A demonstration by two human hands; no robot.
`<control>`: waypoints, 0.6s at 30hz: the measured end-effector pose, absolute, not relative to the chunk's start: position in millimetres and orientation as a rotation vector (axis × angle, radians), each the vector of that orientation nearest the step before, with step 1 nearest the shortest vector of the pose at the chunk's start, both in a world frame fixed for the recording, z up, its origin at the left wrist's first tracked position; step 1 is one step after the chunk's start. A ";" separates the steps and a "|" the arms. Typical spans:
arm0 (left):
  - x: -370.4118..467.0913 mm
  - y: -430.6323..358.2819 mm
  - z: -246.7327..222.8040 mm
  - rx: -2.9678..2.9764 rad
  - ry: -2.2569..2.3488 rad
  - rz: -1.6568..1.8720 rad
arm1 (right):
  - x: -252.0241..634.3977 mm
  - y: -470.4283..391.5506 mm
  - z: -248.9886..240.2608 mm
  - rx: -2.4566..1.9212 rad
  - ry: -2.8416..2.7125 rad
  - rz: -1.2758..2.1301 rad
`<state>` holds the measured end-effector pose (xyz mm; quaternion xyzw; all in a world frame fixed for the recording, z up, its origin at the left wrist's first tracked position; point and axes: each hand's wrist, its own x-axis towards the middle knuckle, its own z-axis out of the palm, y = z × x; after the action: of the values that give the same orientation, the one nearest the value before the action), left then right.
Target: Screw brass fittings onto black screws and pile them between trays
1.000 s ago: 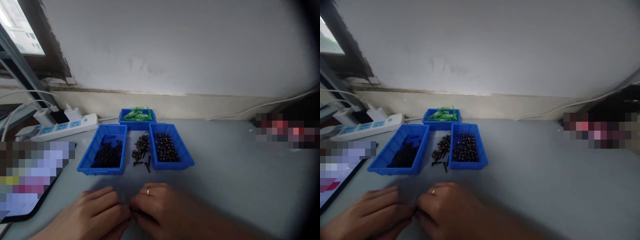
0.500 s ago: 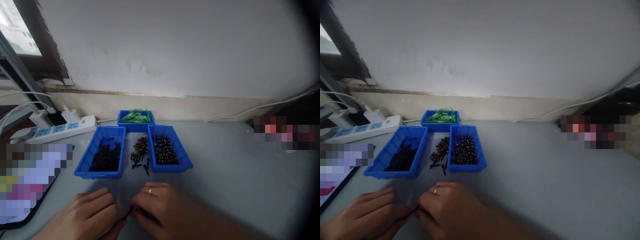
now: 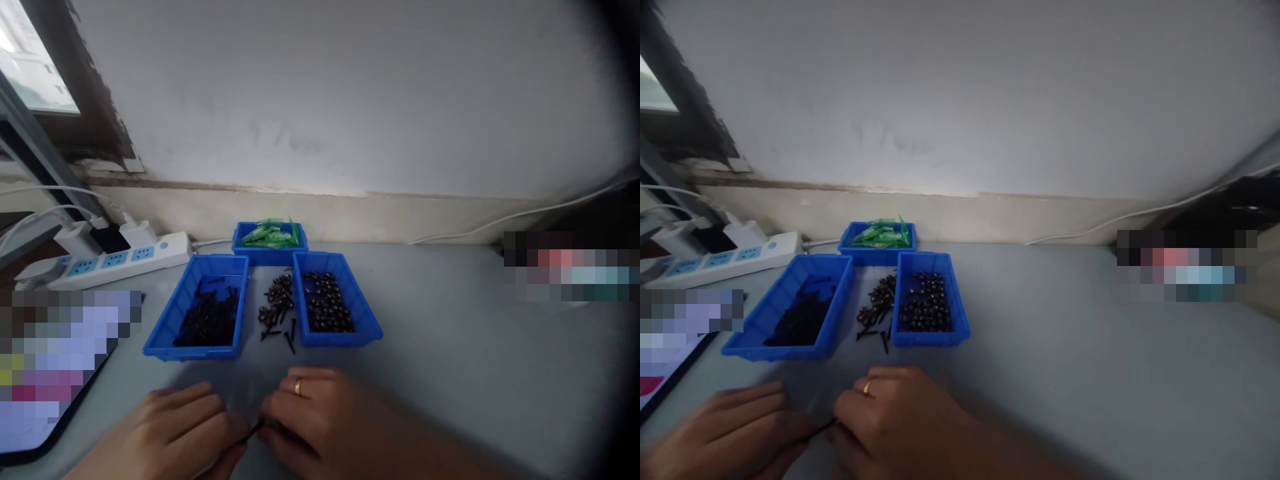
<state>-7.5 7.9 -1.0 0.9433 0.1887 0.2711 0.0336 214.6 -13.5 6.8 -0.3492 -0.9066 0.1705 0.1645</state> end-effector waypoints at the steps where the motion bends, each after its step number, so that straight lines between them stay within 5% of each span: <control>1: -6.5 8.4 0.0 2.916 0.596 0.847 | 214.4 -13.5 6.5 -0.996 -2.591 0.488; 18: -12.3 8.7 -6.1 2.926 0.658 0.827 | 214.9 -14.5 8.0 -1.019 -2.604 0.461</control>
<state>-12.3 8.7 -6.1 0.9404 0.2113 0.2659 0.0151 214.9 -14.5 8.0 -0.3555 -0.9079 0.1608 0.1532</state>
